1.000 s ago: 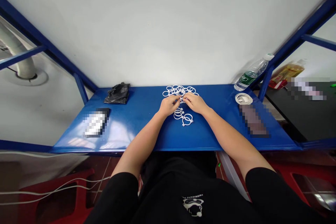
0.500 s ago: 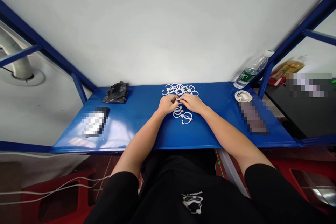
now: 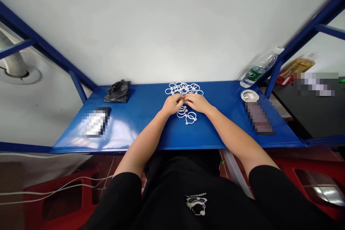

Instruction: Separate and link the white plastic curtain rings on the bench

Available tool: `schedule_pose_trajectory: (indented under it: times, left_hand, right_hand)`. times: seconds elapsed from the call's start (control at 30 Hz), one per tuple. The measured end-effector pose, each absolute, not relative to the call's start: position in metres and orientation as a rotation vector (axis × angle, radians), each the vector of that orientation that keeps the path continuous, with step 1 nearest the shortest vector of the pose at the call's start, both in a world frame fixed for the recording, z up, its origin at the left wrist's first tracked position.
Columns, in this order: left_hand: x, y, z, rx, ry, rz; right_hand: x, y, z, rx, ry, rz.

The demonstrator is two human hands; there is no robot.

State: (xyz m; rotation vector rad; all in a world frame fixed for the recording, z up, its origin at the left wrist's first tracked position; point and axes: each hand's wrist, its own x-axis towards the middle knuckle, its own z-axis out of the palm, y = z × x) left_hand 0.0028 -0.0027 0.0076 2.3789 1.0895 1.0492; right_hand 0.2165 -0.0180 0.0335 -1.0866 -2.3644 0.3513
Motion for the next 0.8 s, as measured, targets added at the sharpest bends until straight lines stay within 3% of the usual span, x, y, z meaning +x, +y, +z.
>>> schedule_pose_trajectory:
  times: [0.23, 0.5, 0.8]
  left_hand:
    - [0.001, -0.004, 0.009, 2.438, 1.014, 0.998]
    - [0.001, -0.001, 0.014, 2.470, 1.068, 1.099]
    - [0.006, -0.015, 0.019, 2.471, 1.007, 0.911]
  right_hand:
    - [0.223, -0.013, 0.029, -1.090, -2.262, 0.439]
    - [0.250, -0.002, 0.038, -1.289, -2.024, 0.228]
    - [0.280, 0.009, 0.034, -1.548, -2.202, 0.337]
